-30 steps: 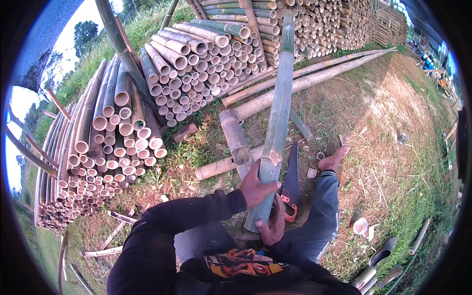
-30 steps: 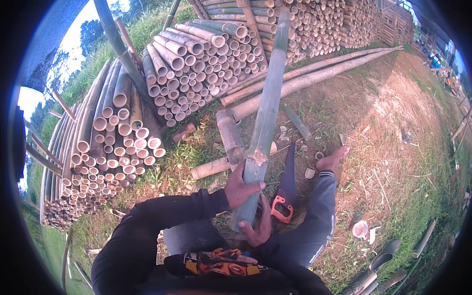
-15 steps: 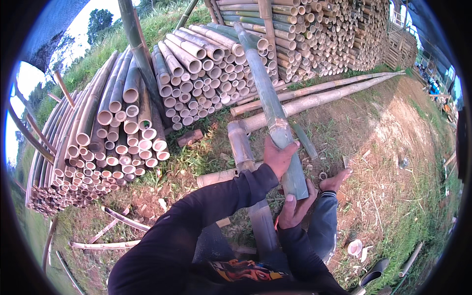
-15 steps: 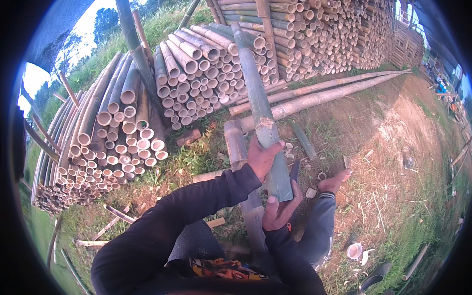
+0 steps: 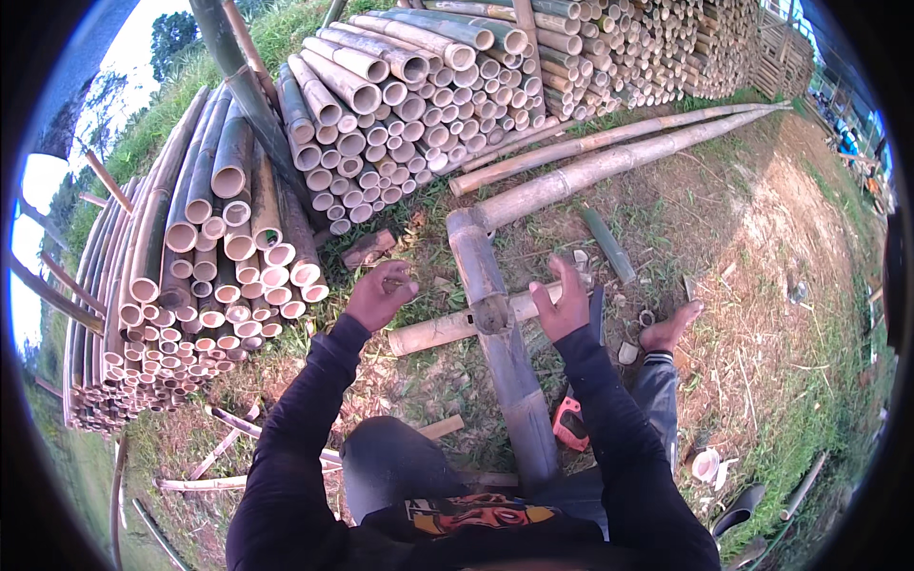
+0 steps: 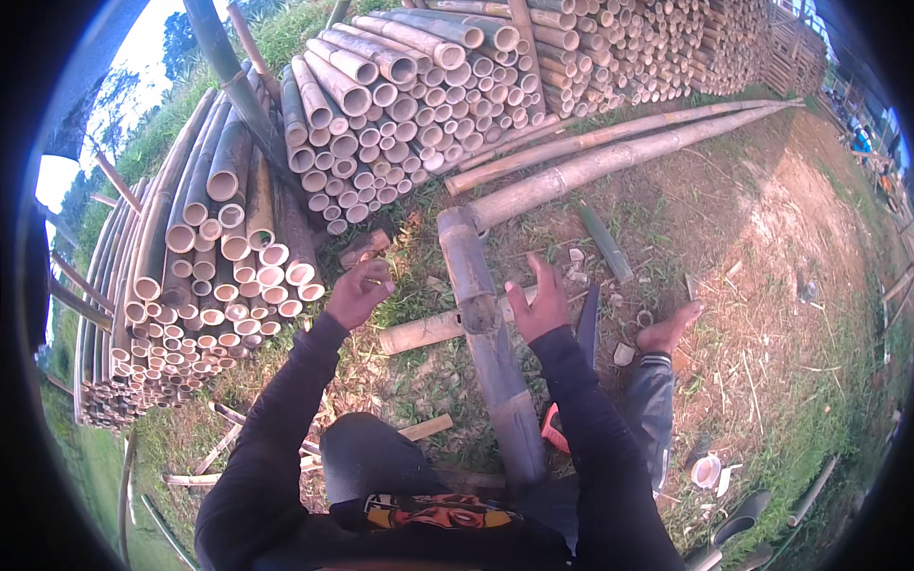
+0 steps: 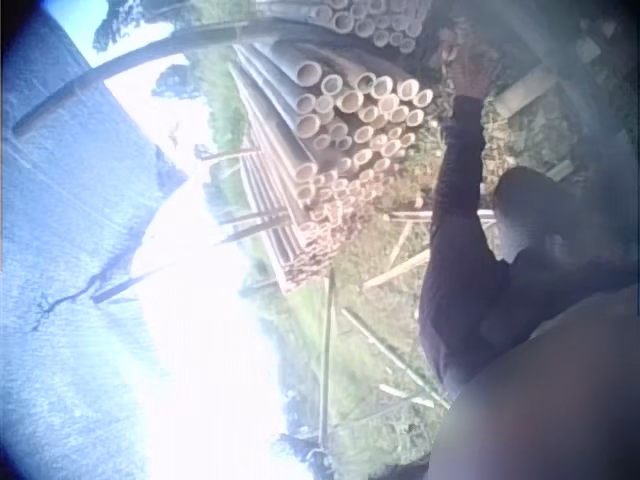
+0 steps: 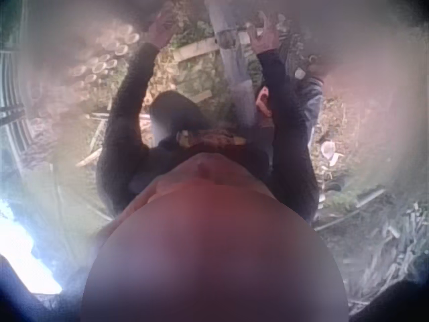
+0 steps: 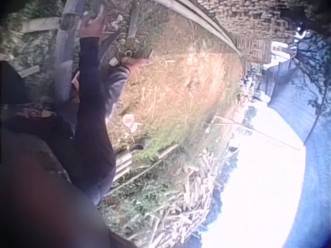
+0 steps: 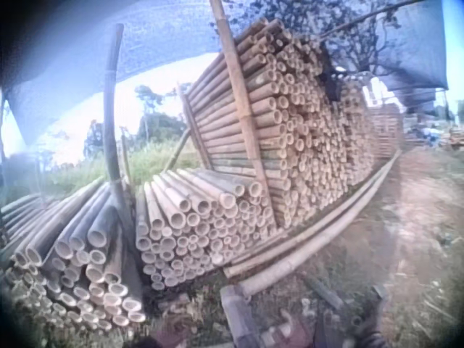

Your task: The person sits on the ground and uses a hand saw to cut long bamboo poles into shorter sections. They position each pole on a wooden support, saw through it, and then move the cut piece aside before repeating the process with another pole.

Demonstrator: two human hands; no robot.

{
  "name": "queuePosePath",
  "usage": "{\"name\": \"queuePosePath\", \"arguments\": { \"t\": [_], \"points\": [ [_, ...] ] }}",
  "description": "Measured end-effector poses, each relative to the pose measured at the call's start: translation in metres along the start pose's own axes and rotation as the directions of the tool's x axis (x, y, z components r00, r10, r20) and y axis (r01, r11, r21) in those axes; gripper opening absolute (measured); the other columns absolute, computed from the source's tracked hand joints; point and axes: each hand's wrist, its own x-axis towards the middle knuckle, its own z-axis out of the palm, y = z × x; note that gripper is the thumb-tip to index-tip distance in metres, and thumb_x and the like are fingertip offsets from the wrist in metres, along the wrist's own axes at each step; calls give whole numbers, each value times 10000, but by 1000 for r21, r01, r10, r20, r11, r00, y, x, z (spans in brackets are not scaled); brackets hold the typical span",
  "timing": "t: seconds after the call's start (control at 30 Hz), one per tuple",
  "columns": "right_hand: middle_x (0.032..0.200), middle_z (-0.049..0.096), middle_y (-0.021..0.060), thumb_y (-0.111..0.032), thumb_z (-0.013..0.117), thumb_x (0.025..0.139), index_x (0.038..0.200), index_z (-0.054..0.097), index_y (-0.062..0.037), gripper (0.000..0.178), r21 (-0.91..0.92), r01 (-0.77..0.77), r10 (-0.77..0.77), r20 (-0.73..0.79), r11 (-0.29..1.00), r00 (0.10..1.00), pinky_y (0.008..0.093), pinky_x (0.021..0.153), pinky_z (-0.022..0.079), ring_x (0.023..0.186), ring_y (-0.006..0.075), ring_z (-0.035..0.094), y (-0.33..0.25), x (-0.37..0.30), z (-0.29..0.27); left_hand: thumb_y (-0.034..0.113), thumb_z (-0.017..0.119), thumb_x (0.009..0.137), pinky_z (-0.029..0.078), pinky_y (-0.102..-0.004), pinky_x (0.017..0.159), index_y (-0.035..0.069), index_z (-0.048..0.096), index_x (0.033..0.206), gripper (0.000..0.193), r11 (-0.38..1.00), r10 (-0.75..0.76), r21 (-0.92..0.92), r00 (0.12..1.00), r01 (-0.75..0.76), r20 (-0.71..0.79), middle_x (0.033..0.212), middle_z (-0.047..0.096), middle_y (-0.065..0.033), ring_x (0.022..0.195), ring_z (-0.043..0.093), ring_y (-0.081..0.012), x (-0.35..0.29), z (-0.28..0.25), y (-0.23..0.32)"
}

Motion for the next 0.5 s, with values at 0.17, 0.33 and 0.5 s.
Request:
{"name": "queuePosePath", "arguments": {
  "t": [0.17,0.33,0.5],
  "points": [
    [1286,660,259,-240,760,903,1331,633,-1,506,-252,-591,628,105,767,771,483,1055,506,1226,441,629,45,-197,-37,313,829,884,591,-367,899,15,649,1348,580,876,-462,269,857,400,229,1099,775,-126,996,744,-210,-127,26,-106],
    [1224,703,264,-310,757,897,1322,657,-11,529,-272,-672,690,-40,688,722,483,1022,529,1168,423,673,102,-224,-63,246,796,913,581,-323,775,31,632,1389,547,896,-443,85,871,436,212,1014,777,-105,927,750,-186,-165,65,-156],
    [1197,720,286,-403,753,901,1304,652,40,608,-390,-658,694,-64,644,717,490,987,554,1138,430,702,174,-145,-76,280,805,930,575,-371,921,1,636,1369,547,886,-461,53,862,460,212,1106,775,-138,1009,732,-218,-160,67,-171]
  ]
}}
